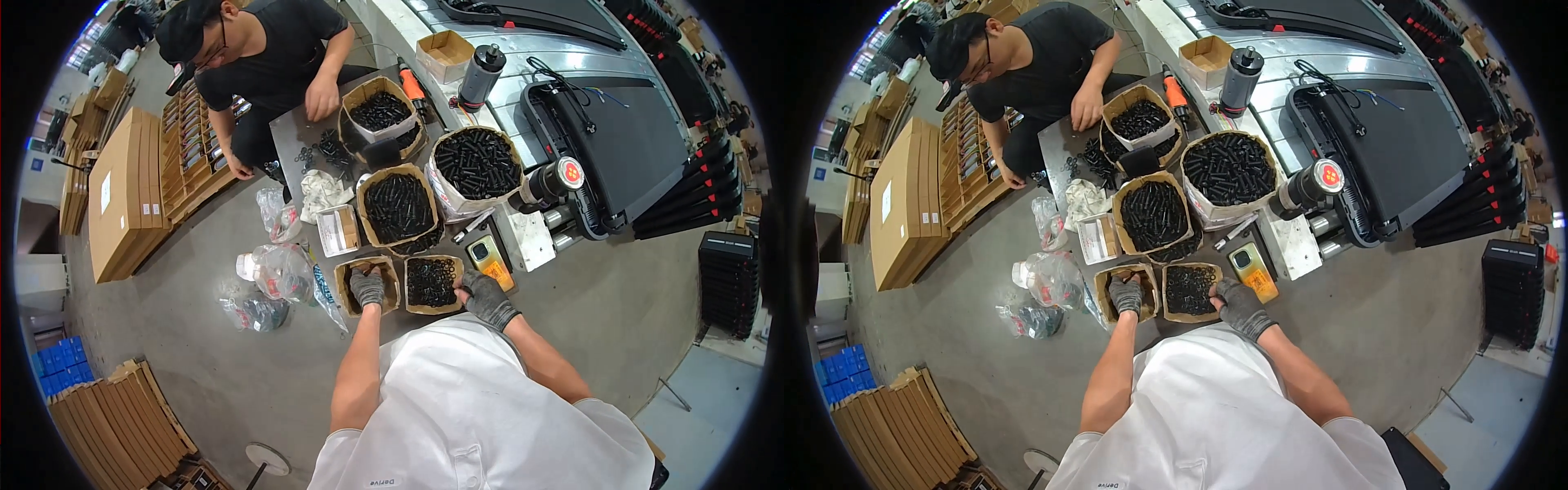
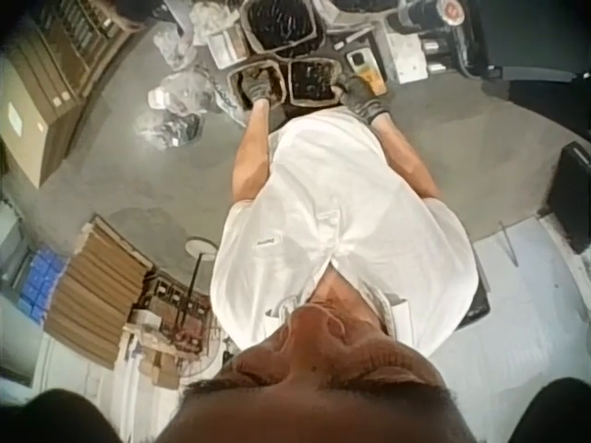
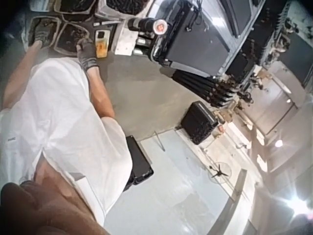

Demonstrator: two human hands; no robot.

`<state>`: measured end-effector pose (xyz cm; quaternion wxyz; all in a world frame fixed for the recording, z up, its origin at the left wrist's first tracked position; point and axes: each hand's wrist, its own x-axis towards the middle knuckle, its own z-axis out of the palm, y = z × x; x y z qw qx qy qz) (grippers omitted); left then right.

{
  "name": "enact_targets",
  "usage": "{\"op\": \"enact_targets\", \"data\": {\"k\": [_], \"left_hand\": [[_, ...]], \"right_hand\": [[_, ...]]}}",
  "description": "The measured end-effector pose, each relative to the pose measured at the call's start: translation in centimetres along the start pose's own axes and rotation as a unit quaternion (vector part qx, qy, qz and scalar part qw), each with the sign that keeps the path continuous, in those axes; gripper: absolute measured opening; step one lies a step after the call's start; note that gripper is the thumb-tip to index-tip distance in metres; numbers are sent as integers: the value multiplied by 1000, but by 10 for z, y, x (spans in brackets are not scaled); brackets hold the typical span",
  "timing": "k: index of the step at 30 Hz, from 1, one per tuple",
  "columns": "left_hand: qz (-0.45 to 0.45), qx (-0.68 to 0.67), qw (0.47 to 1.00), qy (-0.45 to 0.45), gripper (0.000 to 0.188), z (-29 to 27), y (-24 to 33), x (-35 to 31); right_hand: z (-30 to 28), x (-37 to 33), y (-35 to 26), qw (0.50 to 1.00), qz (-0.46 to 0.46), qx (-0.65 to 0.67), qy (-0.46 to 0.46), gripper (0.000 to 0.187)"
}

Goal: Sorting small black components into containers on a workbench.

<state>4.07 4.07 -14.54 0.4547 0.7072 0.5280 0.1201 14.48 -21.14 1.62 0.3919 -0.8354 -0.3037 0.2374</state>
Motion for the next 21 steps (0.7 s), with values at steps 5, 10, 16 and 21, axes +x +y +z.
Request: {"op": "enact_targets", "data": {"k": [5, 10, 16, 21], "left_hand": [[8, 68, 998, 16, 25, 6, 31, -6], [35, 39, 997, 48, 28, 1, 8, 9], [15, 122, 992, 25, 32, 1, 39, -10], [-40, 125, 991, 11, 37, 2, 44, -6]], "right_hand": [[9, 11, 15, 996, 24, -88, -23, 16], [48, 41, 18, 977, -40, -188, -91, 26], [73, 57, 18, 937, 43, -299, -175, 42], [91, 59, 29, 942, -27, -289, -171, 36]]}}
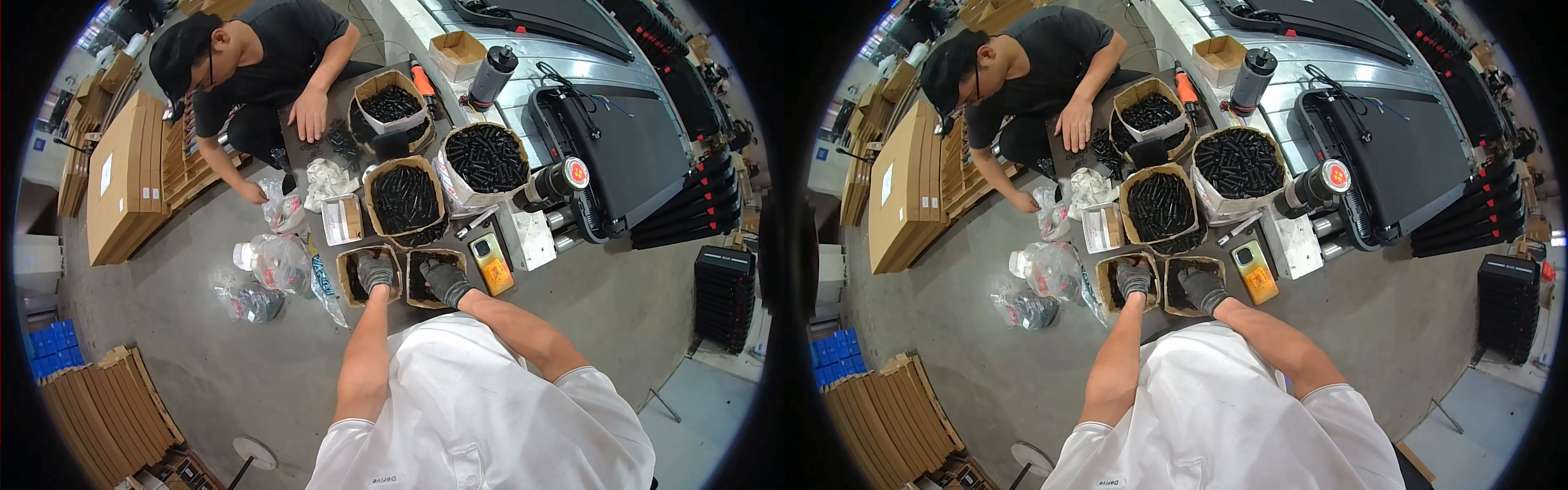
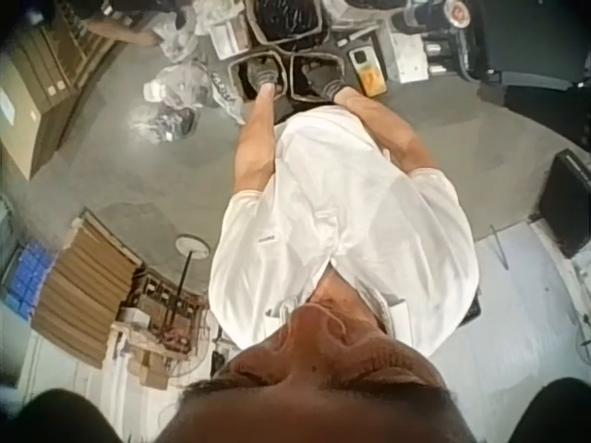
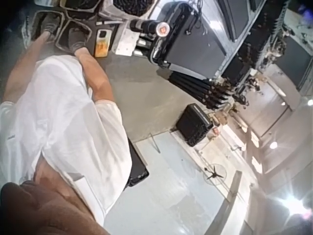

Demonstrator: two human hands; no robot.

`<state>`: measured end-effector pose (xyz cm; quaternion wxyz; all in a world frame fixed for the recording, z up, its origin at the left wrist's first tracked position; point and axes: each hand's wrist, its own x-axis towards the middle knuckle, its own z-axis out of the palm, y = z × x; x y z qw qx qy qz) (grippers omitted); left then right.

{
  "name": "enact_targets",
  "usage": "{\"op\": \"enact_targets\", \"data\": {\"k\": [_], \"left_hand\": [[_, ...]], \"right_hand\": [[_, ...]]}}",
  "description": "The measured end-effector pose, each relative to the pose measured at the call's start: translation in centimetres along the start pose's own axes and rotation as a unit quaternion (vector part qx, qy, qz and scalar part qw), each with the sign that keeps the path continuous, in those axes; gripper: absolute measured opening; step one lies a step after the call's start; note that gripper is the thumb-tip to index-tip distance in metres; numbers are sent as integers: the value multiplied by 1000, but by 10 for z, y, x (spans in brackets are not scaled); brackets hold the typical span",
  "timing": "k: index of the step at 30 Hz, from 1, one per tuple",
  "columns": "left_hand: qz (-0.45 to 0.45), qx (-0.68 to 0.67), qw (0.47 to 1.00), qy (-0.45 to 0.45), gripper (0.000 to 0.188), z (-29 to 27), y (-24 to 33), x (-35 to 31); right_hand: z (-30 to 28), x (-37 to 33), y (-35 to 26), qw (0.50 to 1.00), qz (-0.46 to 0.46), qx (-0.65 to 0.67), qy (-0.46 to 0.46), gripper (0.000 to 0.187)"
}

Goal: Sorting small black components into containers on a workbench.

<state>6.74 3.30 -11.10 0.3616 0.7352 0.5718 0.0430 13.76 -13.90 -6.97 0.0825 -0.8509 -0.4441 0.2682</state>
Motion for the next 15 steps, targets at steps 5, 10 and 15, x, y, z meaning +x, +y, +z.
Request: {"op": "enact_targets", "data": {"k": [5, 10, 15], "left_hand": [[-57, -6, 998, -33, 32, -4, 0, 8], [73, 49, 994, -62, 33, -19, 8, -7], [159, 86, 981, -66, 33, -28, -2, -5]], "right_hand": [[9, -10, 5, 989, -46, 128, 63, 21], [-10, -22, 16, 892, 33, 450, -1, 24], [-40, -39, 12, 751, 73, 651, -76, 23]]}}
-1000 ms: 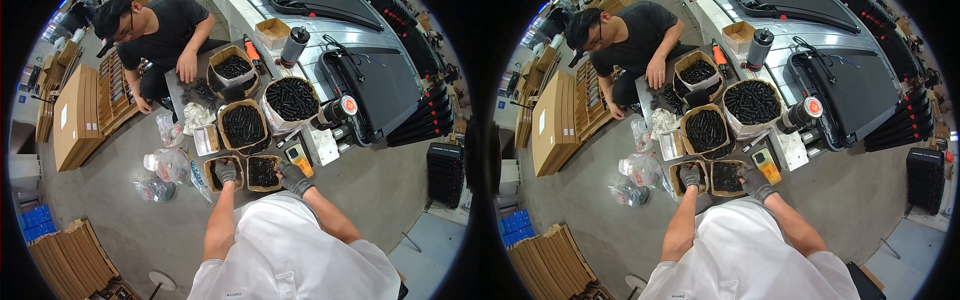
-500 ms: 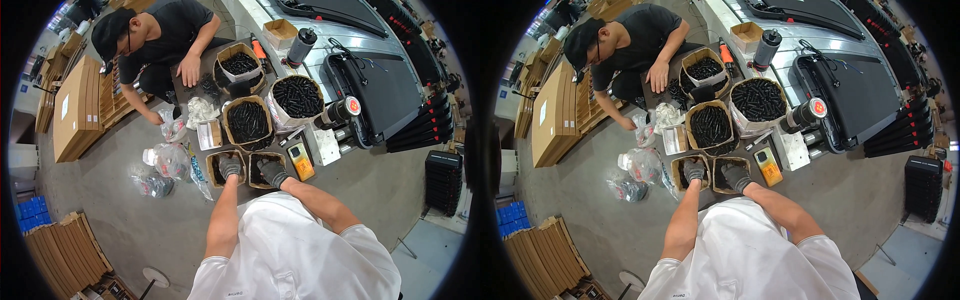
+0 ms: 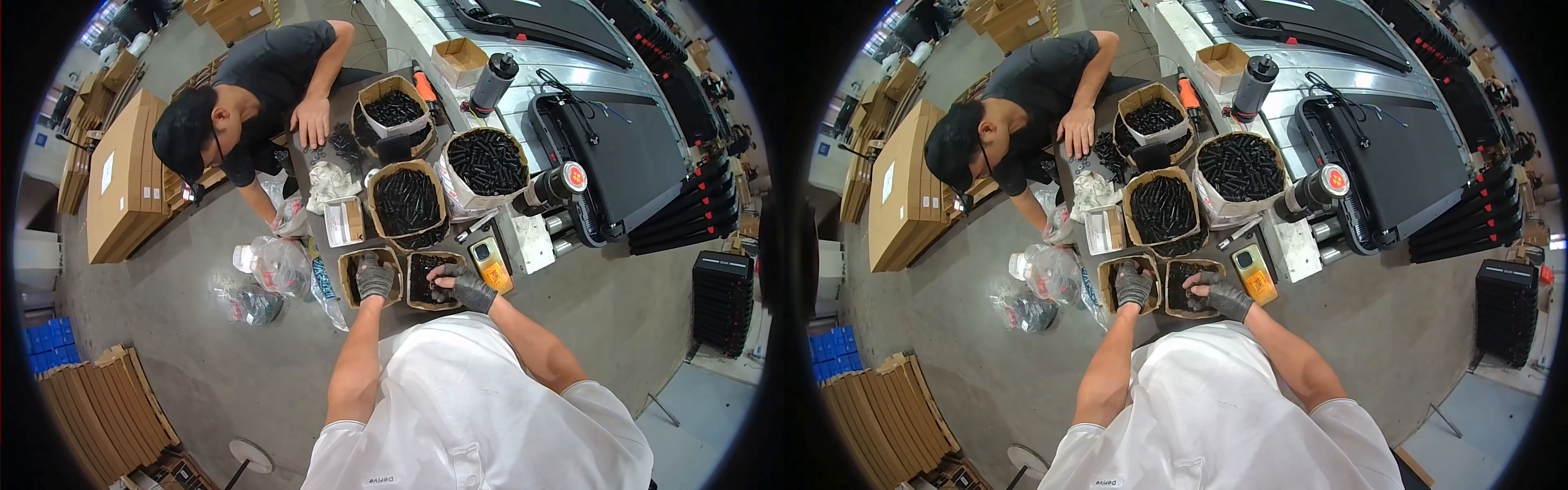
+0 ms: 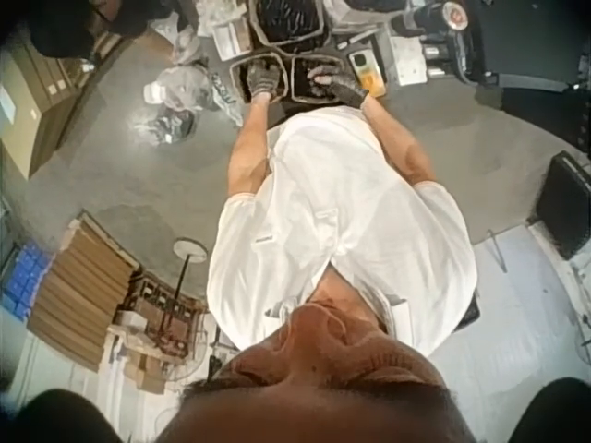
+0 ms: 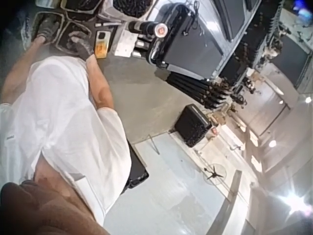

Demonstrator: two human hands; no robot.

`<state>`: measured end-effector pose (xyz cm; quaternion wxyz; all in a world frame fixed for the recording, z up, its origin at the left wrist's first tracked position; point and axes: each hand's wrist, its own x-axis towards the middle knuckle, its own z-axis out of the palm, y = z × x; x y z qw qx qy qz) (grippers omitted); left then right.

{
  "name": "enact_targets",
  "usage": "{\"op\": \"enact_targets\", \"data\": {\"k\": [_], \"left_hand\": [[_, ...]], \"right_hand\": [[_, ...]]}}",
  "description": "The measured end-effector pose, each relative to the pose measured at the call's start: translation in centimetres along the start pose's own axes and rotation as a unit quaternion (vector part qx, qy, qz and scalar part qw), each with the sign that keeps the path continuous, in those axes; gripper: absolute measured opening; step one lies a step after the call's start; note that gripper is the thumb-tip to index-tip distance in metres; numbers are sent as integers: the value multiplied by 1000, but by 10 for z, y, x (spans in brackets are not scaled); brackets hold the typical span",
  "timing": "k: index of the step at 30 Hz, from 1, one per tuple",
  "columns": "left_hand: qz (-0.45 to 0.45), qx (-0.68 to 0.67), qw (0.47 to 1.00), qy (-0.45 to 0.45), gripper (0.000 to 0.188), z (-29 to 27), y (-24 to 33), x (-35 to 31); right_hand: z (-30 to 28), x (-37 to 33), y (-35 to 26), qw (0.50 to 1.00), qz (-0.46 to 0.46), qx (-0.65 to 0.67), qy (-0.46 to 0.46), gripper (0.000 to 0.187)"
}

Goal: Sorting small black components into containers on a workbench.

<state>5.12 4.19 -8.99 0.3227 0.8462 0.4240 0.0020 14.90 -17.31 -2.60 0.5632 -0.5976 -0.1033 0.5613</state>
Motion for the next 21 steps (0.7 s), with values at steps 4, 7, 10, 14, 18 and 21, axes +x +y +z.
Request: {"op": "enact_targets", "data": {"k": [4, 7, 10, 14, 18, 21], "left_hand": [[-14, -27, 999, 8, 34, 5, 4, -2], [-4, 54, 997, -49, 30, 7, 14, -5], [112, 107, 988, 17, 29, 18, -3, -5], [80, 93, 990, -73, 33, 13, -5, 0], [71, 105, 985, -117, 34, 9, -12, 5], [72, 15, 990, -124, 27, 9, -27, 6]], "right_hand": [[-7, -10, -1, 965, 51, 255, -41, 24], [-7, -12, -1, 952, 59, 300, -10, 23], [-2, -13, -3, 958, 61, 281, -11, 22], [-1, -21, -10, 972, 39, 233, -2, 25], [1, -23, -13, 965, 1, 260, -46, 37], [2, -24, -14, 948, -14, 306, -85, 43]]}}
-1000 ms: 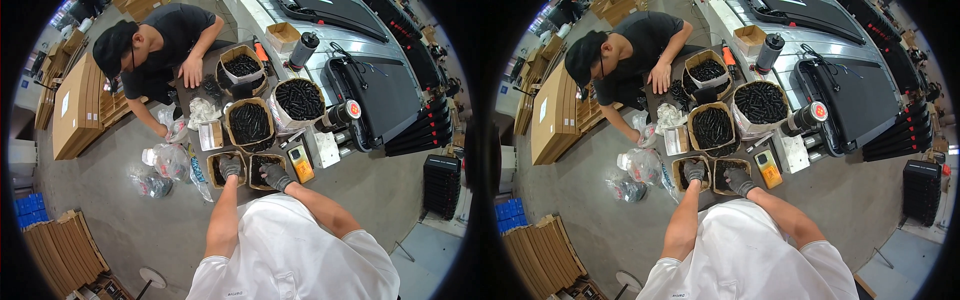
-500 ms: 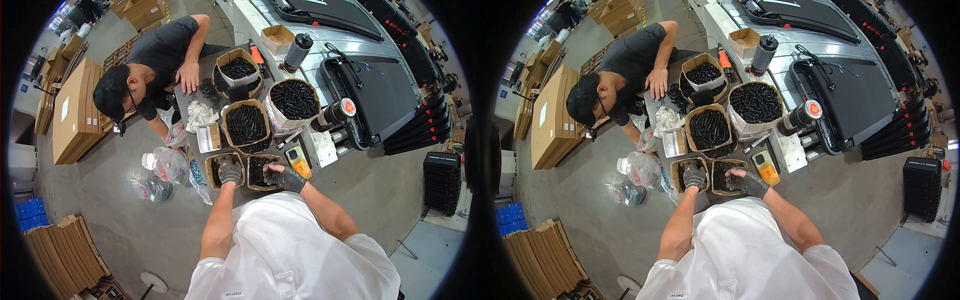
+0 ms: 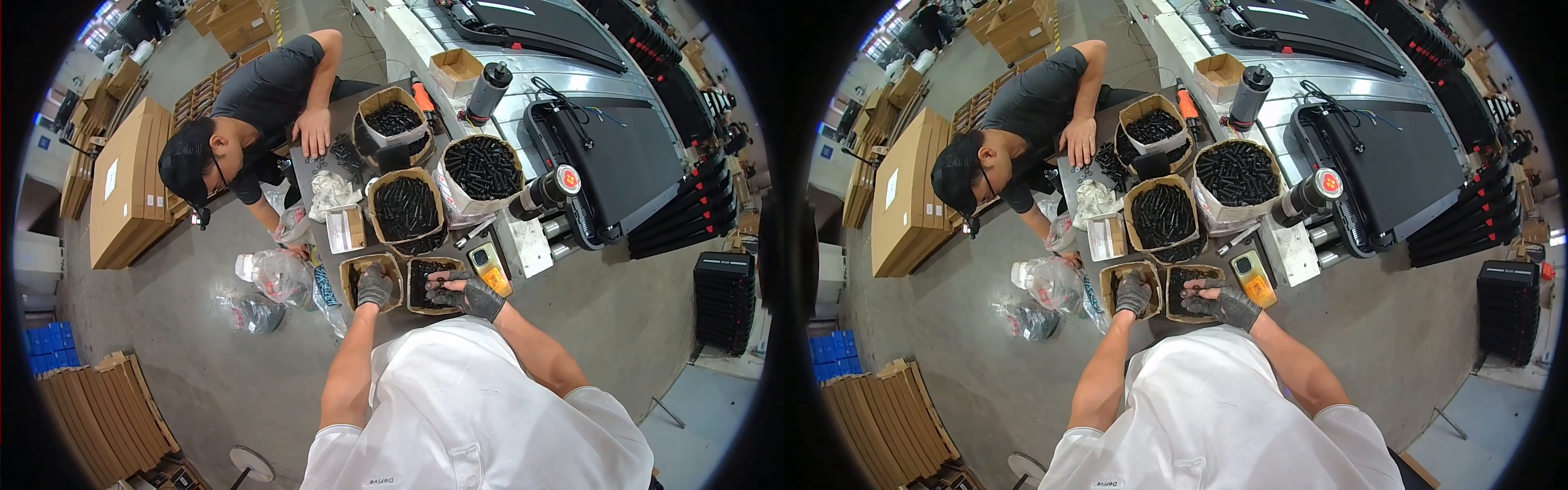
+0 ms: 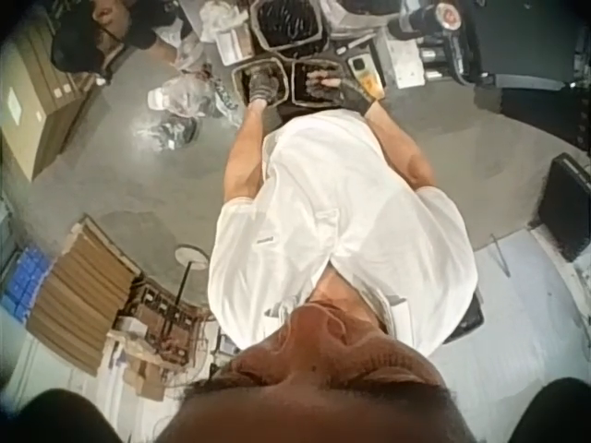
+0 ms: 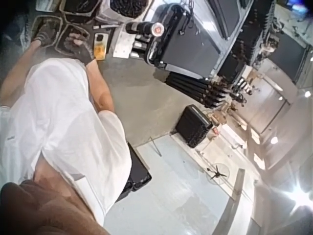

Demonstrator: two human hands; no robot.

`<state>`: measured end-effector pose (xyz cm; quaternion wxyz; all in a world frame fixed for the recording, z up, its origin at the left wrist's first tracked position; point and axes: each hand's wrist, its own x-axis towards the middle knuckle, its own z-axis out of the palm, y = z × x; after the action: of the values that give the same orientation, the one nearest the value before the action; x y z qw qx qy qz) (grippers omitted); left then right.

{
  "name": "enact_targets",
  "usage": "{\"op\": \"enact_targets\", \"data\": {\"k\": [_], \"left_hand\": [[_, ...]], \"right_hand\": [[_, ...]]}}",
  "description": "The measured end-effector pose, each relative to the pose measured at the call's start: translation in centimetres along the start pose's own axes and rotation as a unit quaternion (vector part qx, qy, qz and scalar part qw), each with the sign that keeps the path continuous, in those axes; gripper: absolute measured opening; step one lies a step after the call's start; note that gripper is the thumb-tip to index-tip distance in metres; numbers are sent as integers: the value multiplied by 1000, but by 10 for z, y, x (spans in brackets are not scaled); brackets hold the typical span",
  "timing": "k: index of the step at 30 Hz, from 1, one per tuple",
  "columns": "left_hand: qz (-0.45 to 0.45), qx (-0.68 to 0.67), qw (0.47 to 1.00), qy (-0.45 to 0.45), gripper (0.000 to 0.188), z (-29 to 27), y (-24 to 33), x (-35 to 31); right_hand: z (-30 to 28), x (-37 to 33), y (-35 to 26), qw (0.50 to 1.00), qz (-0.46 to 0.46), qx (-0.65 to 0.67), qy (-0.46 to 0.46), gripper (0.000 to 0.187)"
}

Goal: Sorting small black components into containers on a workbench.

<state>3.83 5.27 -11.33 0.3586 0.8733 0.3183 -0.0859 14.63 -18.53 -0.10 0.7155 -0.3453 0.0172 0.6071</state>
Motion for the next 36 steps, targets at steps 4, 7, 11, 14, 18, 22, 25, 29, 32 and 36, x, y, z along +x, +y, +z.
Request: {"op": "enact_targets", "data": {"k": [4, 7, 11, 14, 18, 22, 25, 29, 32, 36], "left_hand": [[4, -148, 988, 46, 28, 8, -19, -12], [0, -130, 991, 42, 35, 2, 4, -13], [-2, -13, 999, 45, 35, 1, 23, -8], [48, 96, 992, -66, 34, -3, 35, -2], [26, 119, 989, -86, 33, 3, 31, 2], [14, 61, 996, -64, 35, -8, 33, -2], [30, -72, 997, -27, 31, -20, 7, -14], [-28, -389, 921, 25, 21, -40, 14, -46], [-71, -472, 879, -2, 23, -45, 29, -72], [-93, -546, 828, -88, 25, -47, 66, -95]], "right_hand": [[4, 0, 1, 1000, 23, 16, 15, 44], [-3, -2, 1, 999, 27, 18, 26, 44], [-3, -1, 6, 999, 21, 10, 22, 43], [-11, -3, 11, 1000, 5, 7, 28, 41], [-10, -4, 10, 999, 5, 22, 34, 39], [3, -12, 4, 999, -8, -6, 33, 41], [8, -13, 2, 1000, -5, -11, 16, 44], [5, -13, 5, 992, -30, -111, 55, 43], [4, -10, 9, 989, -37, -122, 78, 38], [9, -10, 8, 986, -40, -136, 86, 31]]}}
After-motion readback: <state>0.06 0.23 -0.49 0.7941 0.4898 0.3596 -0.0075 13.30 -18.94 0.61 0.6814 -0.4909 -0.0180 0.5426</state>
